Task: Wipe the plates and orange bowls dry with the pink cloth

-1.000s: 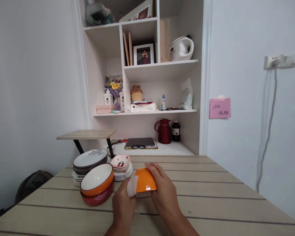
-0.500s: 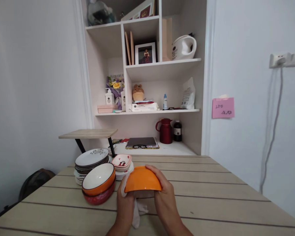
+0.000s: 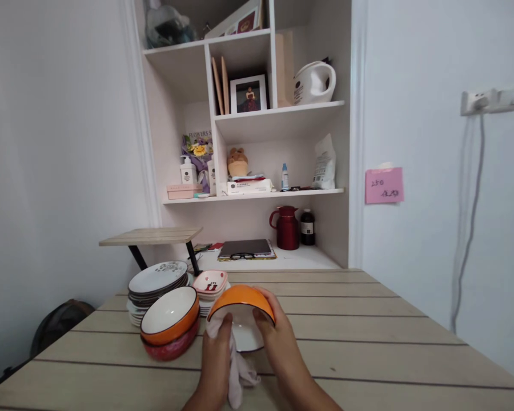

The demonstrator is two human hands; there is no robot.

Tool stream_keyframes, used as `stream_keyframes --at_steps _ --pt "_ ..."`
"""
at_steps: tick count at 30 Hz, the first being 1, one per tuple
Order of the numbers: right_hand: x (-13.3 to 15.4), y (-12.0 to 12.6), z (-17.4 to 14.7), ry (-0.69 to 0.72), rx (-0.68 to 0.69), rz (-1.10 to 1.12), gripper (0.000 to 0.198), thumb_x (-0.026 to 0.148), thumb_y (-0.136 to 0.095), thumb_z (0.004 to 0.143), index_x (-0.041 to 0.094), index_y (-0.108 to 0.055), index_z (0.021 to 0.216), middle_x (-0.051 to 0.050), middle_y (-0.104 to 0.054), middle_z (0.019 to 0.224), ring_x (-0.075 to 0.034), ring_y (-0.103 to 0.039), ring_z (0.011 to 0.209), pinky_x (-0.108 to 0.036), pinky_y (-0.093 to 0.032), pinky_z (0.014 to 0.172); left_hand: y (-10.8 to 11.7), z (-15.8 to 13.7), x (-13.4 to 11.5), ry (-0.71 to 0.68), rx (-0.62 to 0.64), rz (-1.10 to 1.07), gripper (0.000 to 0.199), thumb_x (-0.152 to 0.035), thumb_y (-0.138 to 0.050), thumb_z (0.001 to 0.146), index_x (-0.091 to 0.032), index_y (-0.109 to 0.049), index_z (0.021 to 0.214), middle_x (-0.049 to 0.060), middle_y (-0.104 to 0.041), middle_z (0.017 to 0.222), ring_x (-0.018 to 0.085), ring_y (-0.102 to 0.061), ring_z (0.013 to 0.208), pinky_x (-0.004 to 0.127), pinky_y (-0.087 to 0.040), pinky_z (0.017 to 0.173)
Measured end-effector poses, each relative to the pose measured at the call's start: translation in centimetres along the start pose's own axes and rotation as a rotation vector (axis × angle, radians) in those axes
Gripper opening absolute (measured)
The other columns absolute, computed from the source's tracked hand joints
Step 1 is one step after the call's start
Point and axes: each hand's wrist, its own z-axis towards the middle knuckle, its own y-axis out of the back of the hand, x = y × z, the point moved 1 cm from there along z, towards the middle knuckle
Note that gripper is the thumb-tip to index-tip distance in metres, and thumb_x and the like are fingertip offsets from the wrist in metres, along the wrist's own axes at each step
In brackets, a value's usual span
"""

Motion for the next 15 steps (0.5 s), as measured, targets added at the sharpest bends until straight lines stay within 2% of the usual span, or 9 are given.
stream_keyframes --at_steps 2,5,9,12,15 --pt "-0.1 0.5 0.5 0.062 -0.009 -0.096 0.038 0.031 -0.056 0.081 0.024 -0.062 0.117 -0.008 -0.068 0.124 -0.027 -0.062 0.114 -0.044 -0.047 0.101 0.1 0.1 -0.4 -0.035 -0.022 0.049 0.036 -0.042 -0.065 0.076 -0.014 -0.072 0.097 0.014 -0.074 0.103 0.031 -0.068 0.104 0.039 -0.049 0.095" --pt "0.1 1.1 0.7 0.177 -0.050 -0.256 0.051 0.018 -0.051 0.077 0.024 -0.055 0.128 -0.007 -0.063 0.129 -0.025 -0.061 0.116 -0.044 -0.046 0.102 0.3 0.1 -0.7 -0.158 -0.047 0.092 0.032 -0.029 -0.064 0.073 -0.017 -0.072 0.102 0.013 -0.074 0.105 0.028 -0.066 0.108 0.035 -0.048 0.095" --pt "0.8 1.3 0.4 0.302 -0.014 -0.442 0.074 0.003 -0.042 0.067 0.030 -0.049 0.135 -0.003 -0.058 0.136 -0.021 -0.060 0.117 -0.040 -0.048 0.099 0.7 -0.3 0.1 -0.216 0.025 0.287 0.047 -0.010 -0.060 0.065 -0.023 -0.071 0.109 0.006 -0.076 0.099 0.025 -0.070 0.095 0.028 -0.051 0.079" --pt "0.7 1.5 0.3 0.314 0.031 -0.586 0.070 0.002 -0.041 0.063 0.031 -0.060 0.124 -0.002 -0.062 0.132 -0.023 -0.060 0.118 -0.040 -0.049 0.097 0.9 -0.6 0.4 -0.269 0.037 0.484 0.053 -0.004 -0.055 0.065 -0.026 -0.070 0.111 0.005 -0.076 0.103 0.025 -0.070 0.094 0.027 -0.048 0.074" --pt "0.2 1.7 0.5 0.302 0.049 -0.627 0.065 0.003 -0.041 0.065 0.031 -0.066 0.118 -0.001 -0.068 0.125 -0.024 -0.063 0.114 -0.041 -0.049 0.098 0.8 -0.7 0.1 -0.307 0.054 0.565 0.049 -0.004 -0.053 0.069 -0.027 -0.069 0.109 0.005 -0.076 0.101 0.025 -0.070 0.093 0.027 -0.046 0.073"
